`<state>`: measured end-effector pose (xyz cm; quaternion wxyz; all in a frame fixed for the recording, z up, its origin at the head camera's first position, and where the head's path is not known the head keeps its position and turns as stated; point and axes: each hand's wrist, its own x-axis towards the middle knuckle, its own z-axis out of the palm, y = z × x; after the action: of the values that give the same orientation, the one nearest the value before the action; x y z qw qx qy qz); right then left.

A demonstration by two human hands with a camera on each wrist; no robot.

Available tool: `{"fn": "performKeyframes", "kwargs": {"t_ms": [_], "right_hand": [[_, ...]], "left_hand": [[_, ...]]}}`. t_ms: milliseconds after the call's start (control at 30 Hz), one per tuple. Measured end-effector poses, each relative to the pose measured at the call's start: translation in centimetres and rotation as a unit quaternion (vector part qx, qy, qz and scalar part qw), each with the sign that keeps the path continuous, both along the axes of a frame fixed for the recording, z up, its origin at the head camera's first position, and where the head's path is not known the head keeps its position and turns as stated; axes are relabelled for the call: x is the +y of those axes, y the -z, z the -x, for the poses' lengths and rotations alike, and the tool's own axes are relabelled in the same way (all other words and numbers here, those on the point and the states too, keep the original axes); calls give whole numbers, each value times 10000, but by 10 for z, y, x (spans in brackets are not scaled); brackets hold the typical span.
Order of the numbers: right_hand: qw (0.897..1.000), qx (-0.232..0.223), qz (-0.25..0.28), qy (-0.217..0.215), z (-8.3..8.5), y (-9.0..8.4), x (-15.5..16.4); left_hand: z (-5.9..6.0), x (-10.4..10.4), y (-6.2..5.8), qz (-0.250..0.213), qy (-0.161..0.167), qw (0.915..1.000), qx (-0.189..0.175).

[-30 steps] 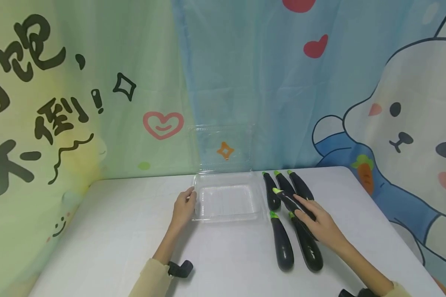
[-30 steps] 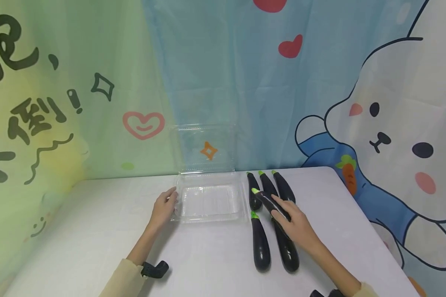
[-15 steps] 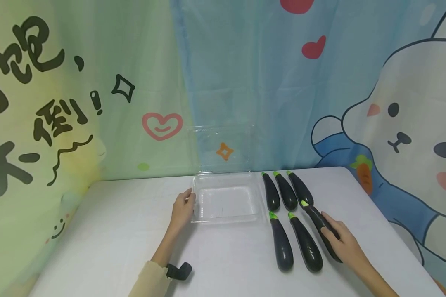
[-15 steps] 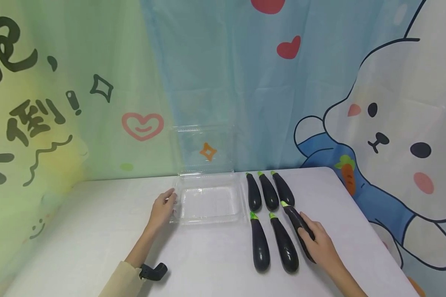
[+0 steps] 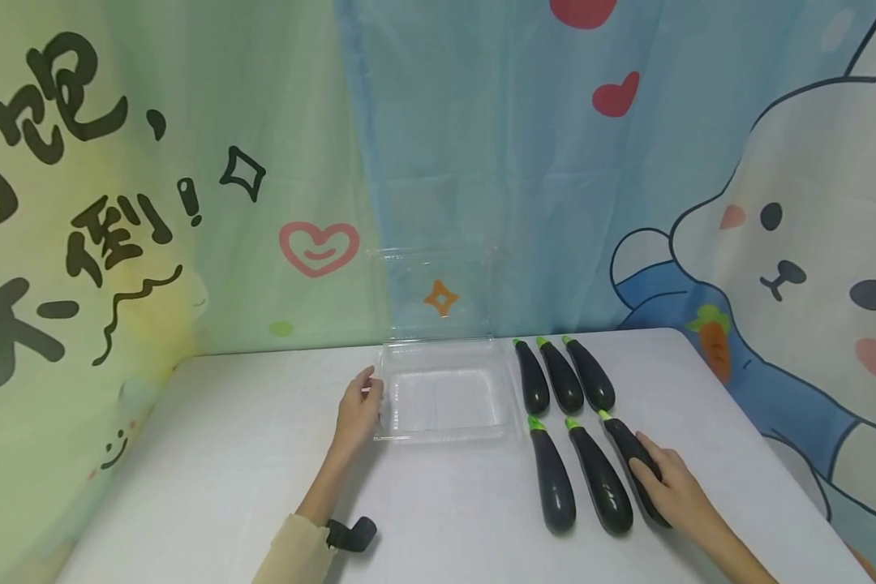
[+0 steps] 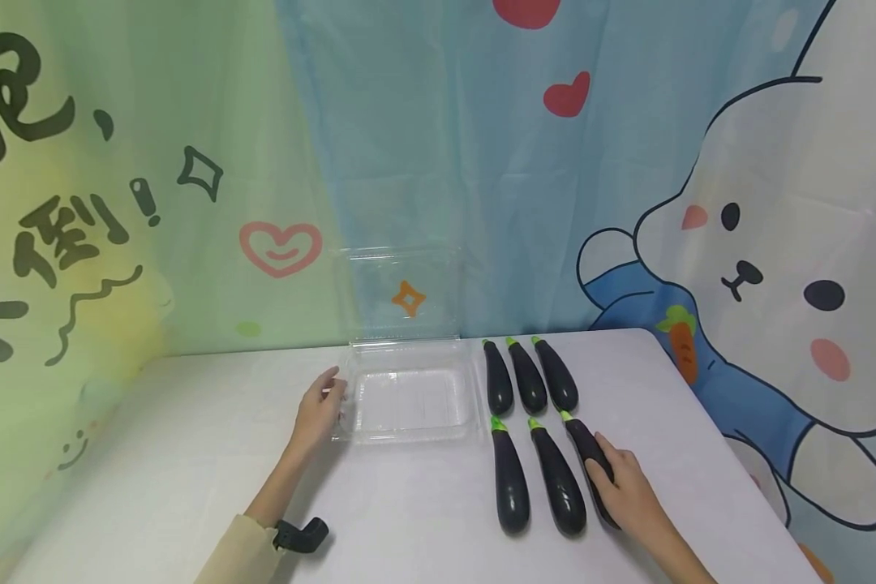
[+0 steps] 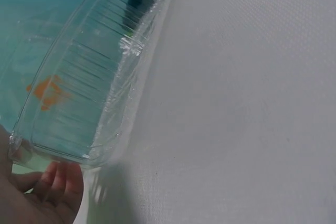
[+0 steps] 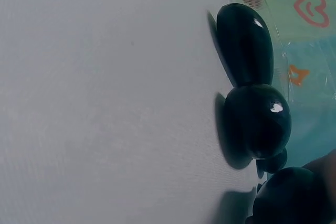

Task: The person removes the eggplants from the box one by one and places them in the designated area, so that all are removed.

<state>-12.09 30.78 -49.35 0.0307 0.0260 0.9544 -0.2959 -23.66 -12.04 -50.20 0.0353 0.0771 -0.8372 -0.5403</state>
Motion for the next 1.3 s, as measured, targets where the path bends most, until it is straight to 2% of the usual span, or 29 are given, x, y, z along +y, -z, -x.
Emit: {"fn": "performKeyframes", "kwargs": {"t_ms": [267,533,1000,1300], "right_hand": [[9993,-216,-313,-36,3,2,-2],[9969,-448,-627,138,5,1,-4],[9955,-725,-593,171,5,-1,-3],[9953,-758,-581,187,5,0,-3]], "left_hand": [[1,0,-1,-105,-75,9999,55],[2,1,0,-141,-78,9999,57],[0,0,0,-283,-75,9994,157],[2,-2,2,-188,-177,9996,142]]}}
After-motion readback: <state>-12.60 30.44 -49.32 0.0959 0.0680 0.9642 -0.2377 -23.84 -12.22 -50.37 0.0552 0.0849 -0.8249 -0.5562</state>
